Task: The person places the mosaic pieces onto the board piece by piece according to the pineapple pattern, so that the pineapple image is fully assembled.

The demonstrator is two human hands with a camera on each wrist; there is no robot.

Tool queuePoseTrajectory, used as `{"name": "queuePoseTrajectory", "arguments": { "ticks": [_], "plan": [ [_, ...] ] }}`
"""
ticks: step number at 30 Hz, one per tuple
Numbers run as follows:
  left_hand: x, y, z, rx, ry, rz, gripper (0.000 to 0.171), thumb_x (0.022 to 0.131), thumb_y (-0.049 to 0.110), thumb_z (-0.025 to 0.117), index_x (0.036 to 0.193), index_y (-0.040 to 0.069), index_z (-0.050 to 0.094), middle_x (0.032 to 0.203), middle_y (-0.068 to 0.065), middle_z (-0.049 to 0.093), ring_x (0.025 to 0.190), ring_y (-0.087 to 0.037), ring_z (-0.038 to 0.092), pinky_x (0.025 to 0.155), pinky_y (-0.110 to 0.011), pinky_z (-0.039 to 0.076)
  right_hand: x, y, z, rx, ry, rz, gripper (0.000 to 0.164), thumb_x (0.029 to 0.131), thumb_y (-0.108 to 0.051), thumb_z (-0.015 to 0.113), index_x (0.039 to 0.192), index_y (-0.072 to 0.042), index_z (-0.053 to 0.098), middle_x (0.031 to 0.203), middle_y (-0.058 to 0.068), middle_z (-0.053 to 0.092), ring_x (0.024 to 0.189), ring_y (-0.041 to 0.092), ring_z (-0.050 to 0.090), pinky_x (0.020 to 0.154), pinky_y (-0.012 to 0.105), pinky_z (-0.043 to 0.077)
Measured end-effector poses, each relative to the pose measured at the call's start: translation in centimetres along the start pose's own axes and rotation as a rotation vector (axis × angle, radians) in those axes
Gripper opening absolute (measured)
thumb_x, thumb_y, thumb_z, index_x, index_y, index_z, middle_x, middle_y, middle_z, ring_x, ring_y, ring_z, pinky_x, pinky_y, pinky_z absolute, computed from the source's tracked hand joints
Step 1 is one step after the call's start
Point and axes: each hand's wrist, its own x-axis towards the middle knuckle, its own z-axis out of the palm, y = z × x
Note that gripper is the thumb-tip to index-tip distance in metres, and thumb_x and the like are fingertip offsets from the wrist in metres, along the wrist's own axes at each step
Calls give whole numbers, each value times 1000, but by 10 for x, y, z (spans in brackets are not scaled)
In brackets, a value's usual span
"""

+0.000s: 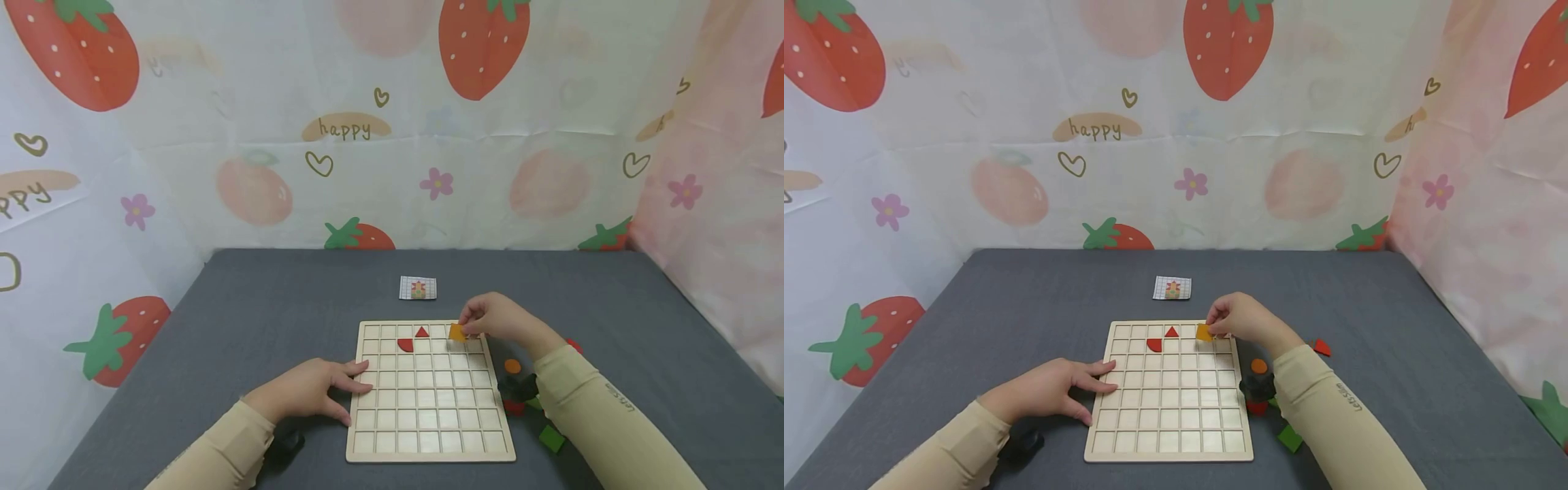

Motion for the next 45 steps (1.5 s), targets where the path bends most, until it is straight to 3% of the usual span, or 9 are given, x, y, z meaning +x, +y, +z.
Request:
{"name": "queuePoseTrajectory", "arguments": {
  "ticks": [10, 22, 30, 45],
  "plan": [
    [0, 0, 1, 1, -3, -3, 62, 64, 49, 72, 122, 30, 59, 141, 6, 40, 129, -12, 37, 98, -35, 38, 17, -14, 22, 13, -6, -11, 4, 83, -12, 67, 82, -8, 66, 74, 6, 65, 61, 19, 53, 58, 35, 46],
    [0, 1, 0, 5, 7, -7, 62, 64, 49, 73, 121, 29, 60, 140, 6, 41, 128, -12, 38, 98, -35, 38, 29, -22, 42, 14, -12, 18, 5, 81, -10, 69, 77, -9, 66, 74, 2, 65, 64, 19, 57, 58, 31, 46],
    [0, 1, 0, -3, 3, -8, 62, 64, 48, 73, 122, 29, 60, 140, 6, 40, 129, -12, 37, 98, -36, 37, 31, -26, 48, -57, 1, 4, 8, 79, -9, 70, 73, -9, 65, 74, 0, 63, 64, 15, 49, 56, 26, 41],
    [1, 1, 0, 16, 7, -2, 62, 64, 49, 73, 121, 29, 60, 140, 6, 41, 128, -13, 39, 98, -35, 38, 30, -30, 50, -132, 2, 6, 10, 78, -9, 71, 71, -12, 66, 73, -2, 63, 69, 16, 52, 62, 27, 43]
  ]
}}
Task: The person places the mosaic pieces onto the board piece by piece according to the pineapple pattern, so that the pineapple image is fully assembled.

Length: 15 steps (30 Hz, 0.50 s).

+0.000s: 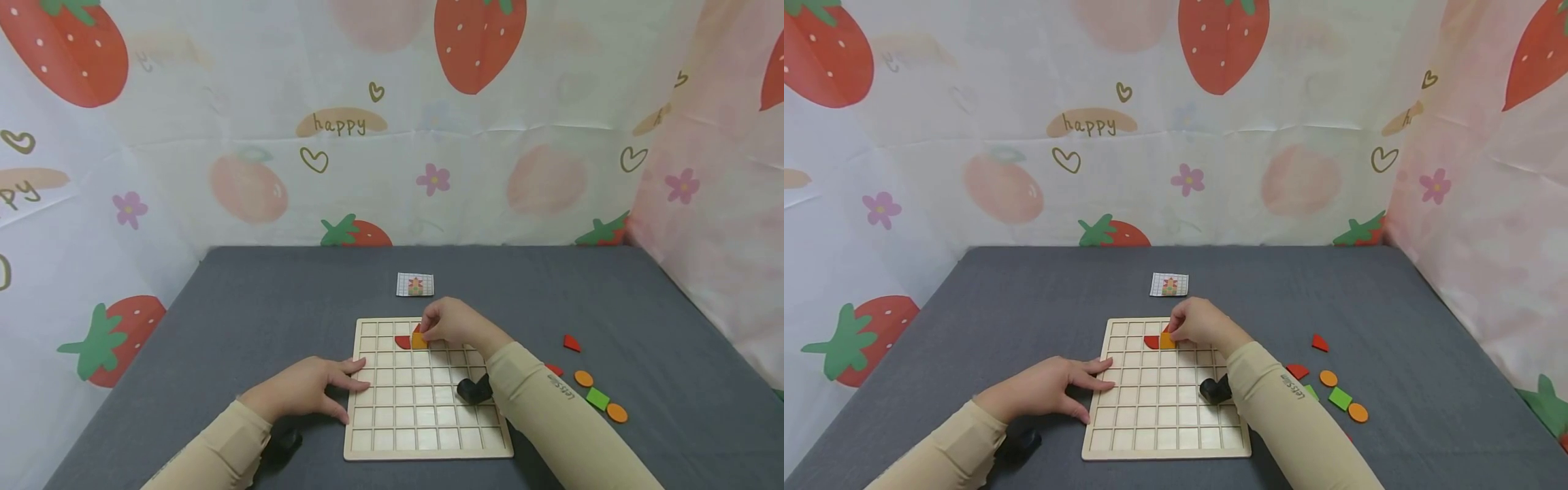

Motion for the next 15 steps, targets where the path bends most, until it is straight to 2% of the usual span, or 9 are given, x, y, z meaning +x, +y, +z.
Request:
{"name": "queuePoseTrajectory", "arguments": {
  "ticks": [9, 15],
  "plan": [
    [0, 1, 0, -3, -4, 1, 61, 65, 49, 73, 121, 28, 60, 140, 5, 41, 127, -13, 39, 98, -35, 38, -2, -2, -1, -15, 4, 9, 11, 79, -10, 71, 69, -11, 67, 71, -2, 63, 68, 16, 51, 57, 27, 41],
    [0, -1, 0, -2, 2, 4, 61, 65, 50, 73, 121, 30, 60, 140, 6, 41, 128, -12, 38, 98, -35, 37, 0, -4, 0, -53, 12, 26, 12, 79, -12, 72, 68, -14, 68, 69, -5, 63, 68, 16, 51, 58, 28, 41]
  ]
}}
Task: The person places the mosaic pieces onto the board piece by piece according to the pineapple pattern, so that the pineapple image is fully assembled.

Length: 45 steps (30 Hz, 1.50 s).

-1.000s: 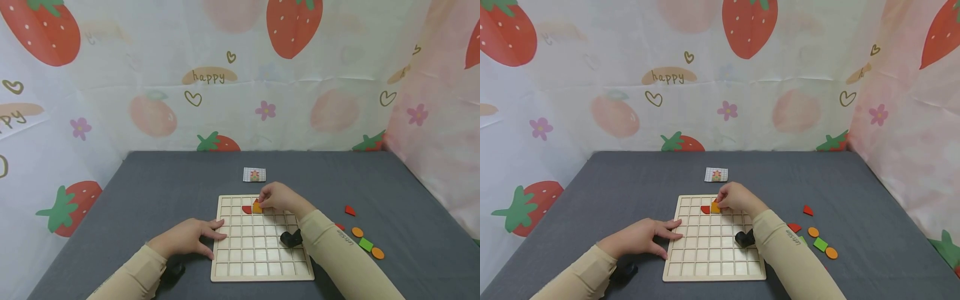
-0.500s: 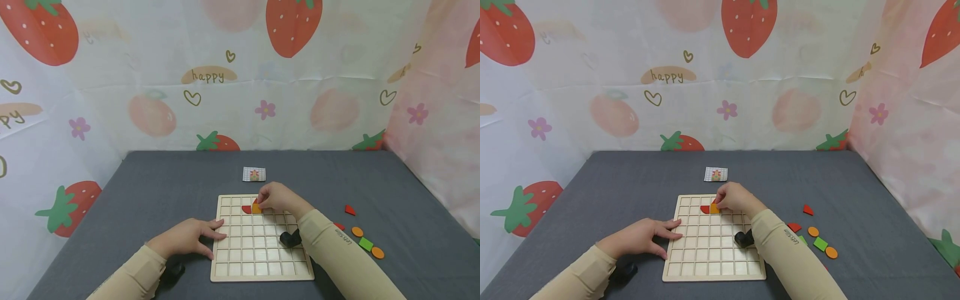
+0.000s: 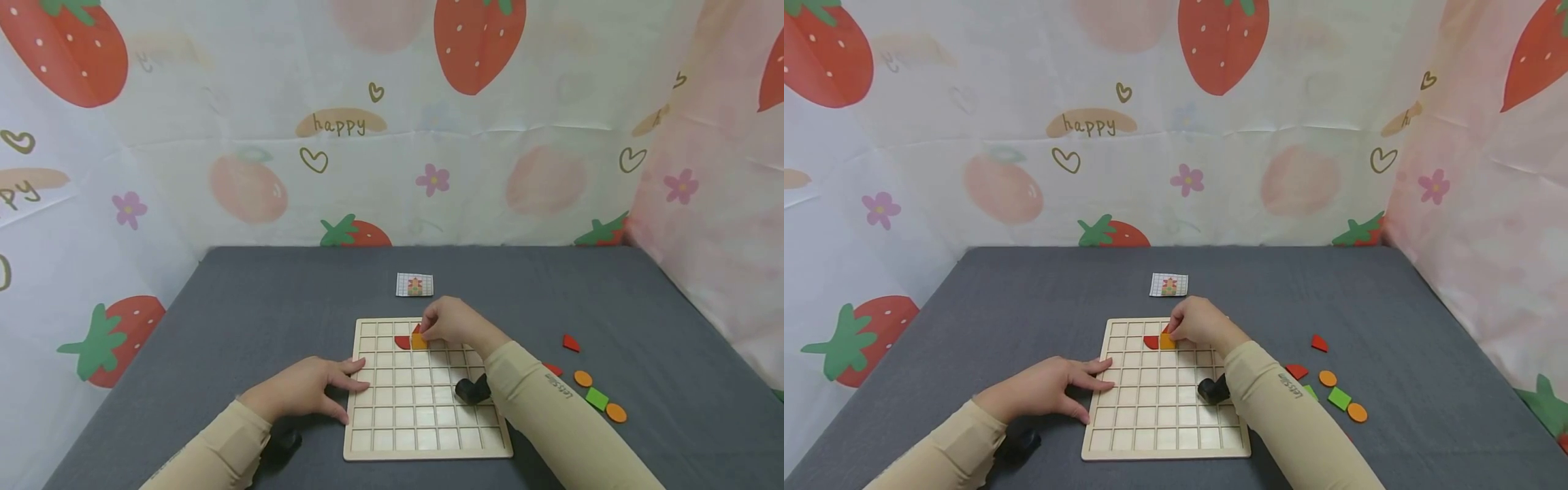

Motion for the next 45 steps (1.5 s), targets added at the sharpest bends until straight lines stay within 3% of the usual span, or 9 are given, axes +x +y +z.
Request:
{"name": "queuePoseTrajectory", "arguments": {
  "ticks": [7, 24, 35, 45],
  "plan": [
    [0, 1, 0, -11, -8, -13, 61, 64, 50, 73, 121, 30, 60, 140, 7, 41, 128, -11, 37, 99, -36, 37, 0, -1, 0, -30, 15, 25, 10, 79, -14, 71, 69, -15, 71, 71, -6, 63, 72, 13, 52, 65, 28, 44],
    [0, 2, 0, 1, -1, -4, 61, 64, 50, 73, 121, 30, 60, 140, 6, 42, 128, -11, 39, 98, -36, 38, -1, 3, 1, 6, -4, 18, 10, 76, -12, 74, 69, -13, 67, 71, -3, 62, 61, 15, 46, 52, 26, 38],
    [0, 2, -1, 6, 1, 8, 62, 65, 47, 74, 121, 27, 60, 139, 4, 42, 127, -13, 40, 97, -34, 38, -1, 6, -1, 21, -15, 20, 10, 76, -12, 74, 71, -13, 66, 74, -3, 63, 68, 16, 51, 57, 28, 42],
    [0, 1, -1, 3, 0, 8, 62, 64, 48, 74, 121, 28, 60, 139, 4, 42, 127, -13, 39, 97, -35, 38, -10, 13, -17, 49, -28, -14, 3, 80, -15, 70, 78, -14, 68, 78, -1, 63, 73, 17, 54, 63, 30, 45]
  ]
}}
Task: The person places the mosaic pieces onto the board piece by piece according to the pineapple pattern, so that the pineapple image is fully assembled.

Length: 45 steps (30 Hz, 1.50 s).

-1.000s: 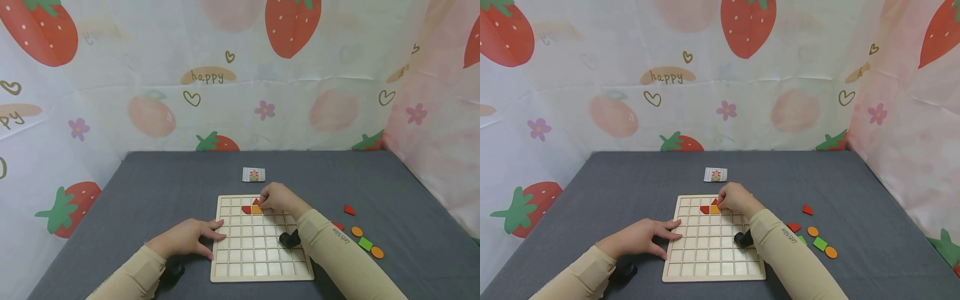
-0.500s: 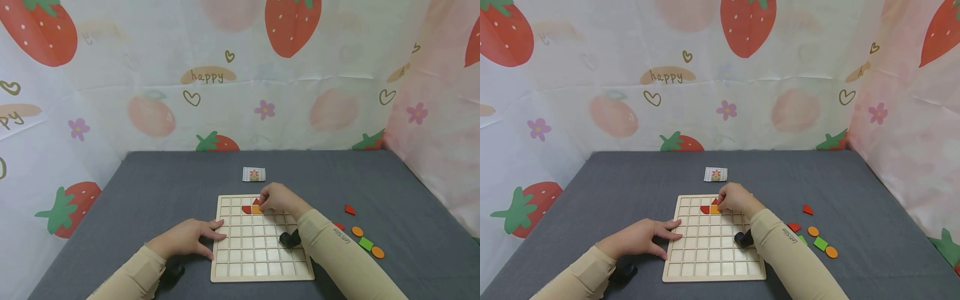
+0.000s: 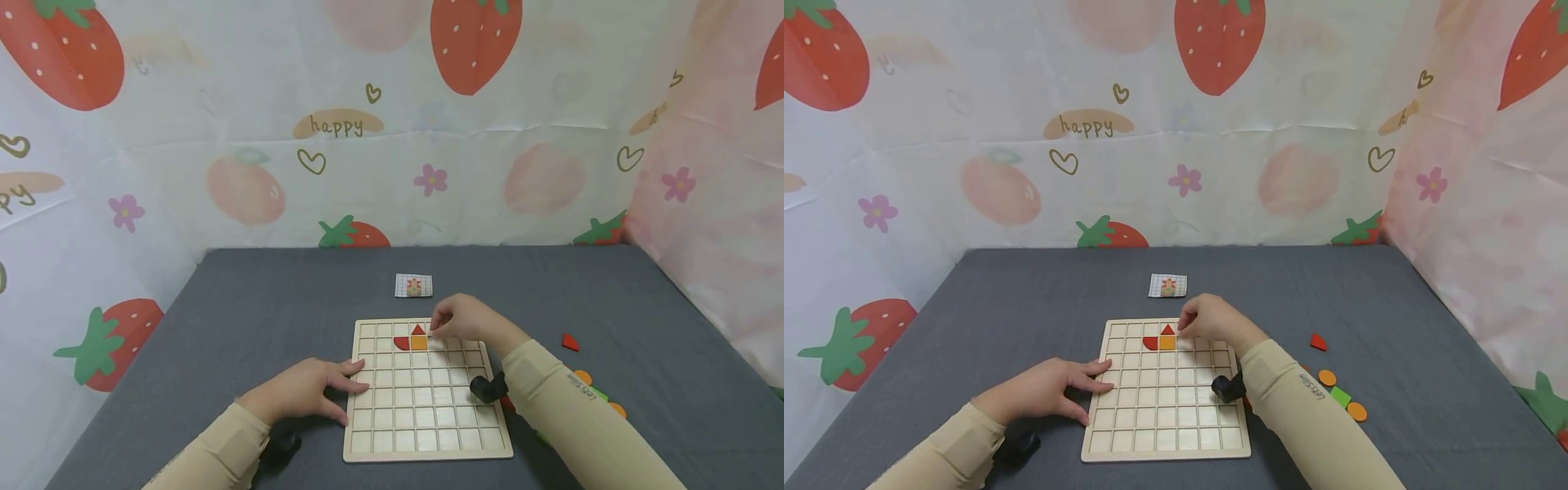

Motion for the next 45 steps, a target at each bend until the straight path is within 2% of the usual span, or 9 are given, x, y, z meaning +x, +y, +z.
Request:
{"name": "queuePoseTrajectory", "arguments": {
  "ticks": [6, 11, 23, 35, 45],
  "plan": [
    [-1, 0, 0, 3, 1, 1, 61, 65, 48, 74, 121, 28, 60, 139, 4, 42, 127, -14, 40, 97, -35, 38, -6, 1, -5, 22, -16, -36, 7, 81, -12, 69, 88, -14, 70, 80, 0, 61, 75, 16, 51, 65, 29, 44],
    [0, -1, 1, -4, -1, 1, 62, 64, 49, 73, 121, 28, 60, 139, 5, 42, 127, -13, 39, 97, -34, 38, -20, 8, -12, 23, -32, -46, 9, 82, -12, 68, 91, -13, 70, 80, 0, 61, 75, 16, 53, 67, 30, 45],
    [1, -2, 1, 3, -5, -6, 63, 64, 50, 73, 122, 29, 60, 140, 5, 41, 128, -13, 39, 98, -35, 38, -49, 39, -39, -3, -5, -48, 10, 83, -12, 66, 92, -9, 69, 79, 1, 62, 73, 16, 54, 67, 31, 46],
    [0, -2, 1, 8, -1, -2, 62, 64, 50, 73, 122, 29, 60, 140, 5, 41, 128, -13, 39, 97, -35, 38, -79, 68, -58, 4, -14, -52, 12, 84, -14, 66, 94, -6, 68, 82, -1, 63, 77, 17, 57, 68, 32, 47],
    [0, -1, 1, 19, -2, -2, 62, 65, 49, 73, 121, 29, 60, 140, 4, 41, 128, -14, 39, 98, -35, 38, -99, 96, -72, 31, 25, -5, 16, 83, -14, 67, 96, -4, 67, 94, 6, 64, 79, 16, 57, 69, 32, 47]
  ]
}}
